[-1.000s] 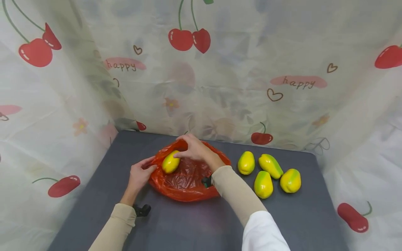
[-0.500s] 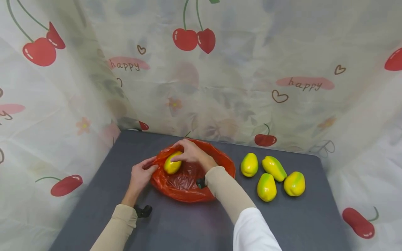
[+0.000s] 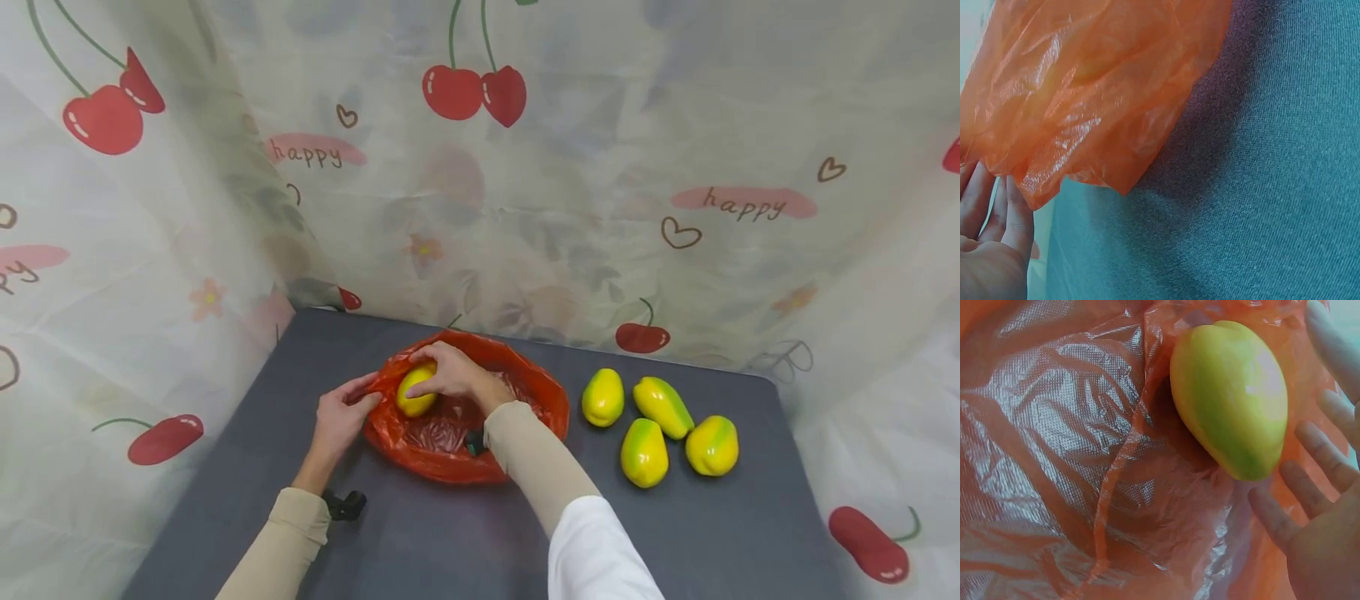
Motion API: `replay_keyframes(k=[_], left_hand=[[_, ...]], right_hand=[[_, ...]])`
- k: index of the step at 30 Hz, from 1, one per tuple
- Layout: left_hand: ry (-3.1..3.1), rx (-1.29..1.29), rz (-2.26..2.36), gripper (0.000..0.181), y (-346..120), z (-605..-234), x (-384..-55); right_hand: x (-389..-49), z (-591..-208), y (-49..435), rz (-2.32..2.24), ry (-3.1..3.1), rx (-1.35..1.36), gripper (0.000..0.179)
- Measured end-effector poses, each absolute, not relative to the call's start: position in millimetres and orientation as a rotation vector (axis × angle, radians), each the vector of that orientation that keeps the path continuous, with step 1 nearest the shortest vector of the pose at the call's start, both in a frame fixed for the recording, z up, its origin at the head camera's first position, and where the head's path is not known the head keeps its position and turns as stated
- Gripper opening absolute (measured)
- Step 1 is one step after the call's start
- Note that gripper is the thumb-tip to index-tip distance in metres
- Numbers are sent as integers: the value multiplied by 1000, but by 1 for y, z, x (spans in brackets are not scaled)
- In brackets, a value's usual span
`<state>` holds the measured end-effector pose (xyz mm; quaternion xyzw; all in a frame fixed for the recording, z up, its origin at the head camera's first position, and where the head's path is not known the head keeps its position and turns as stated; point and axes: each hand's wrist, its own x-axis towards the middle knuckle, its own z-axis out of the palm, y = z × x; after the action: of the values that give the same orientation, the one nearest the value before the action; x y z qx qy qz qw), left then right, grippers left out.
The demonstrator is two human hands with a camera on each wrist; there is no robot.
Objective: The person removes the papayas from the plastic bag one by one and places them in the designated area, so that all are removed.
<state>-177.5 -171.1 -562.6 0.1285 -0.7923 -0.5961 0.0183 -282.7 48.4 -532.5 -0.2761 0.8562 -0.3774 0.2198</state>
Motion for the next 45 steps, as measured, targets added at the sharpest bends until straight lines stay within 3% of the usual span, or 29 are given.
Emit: replay_keyframes(k=[9, 22, 35, 45], left_hand=[[-2495, 417, -1870, 41, -171, -562, -174], [-2465, 397, -1865, 40, -174, -562, -176], [-2460, 404, -1863, 40, -174, -563, -176], [-2465, 402, -1878, 40, -173, -562, -177]], right_hand=[[-283, -545, 46, -953, 2345, -772, 69], [-280, -550, 45, -977, 2352, -696, 54], [-278, -553, 48, -943, 2315, -682, 66], [-277, -552, 54, -937, 2316, -675, 64]])
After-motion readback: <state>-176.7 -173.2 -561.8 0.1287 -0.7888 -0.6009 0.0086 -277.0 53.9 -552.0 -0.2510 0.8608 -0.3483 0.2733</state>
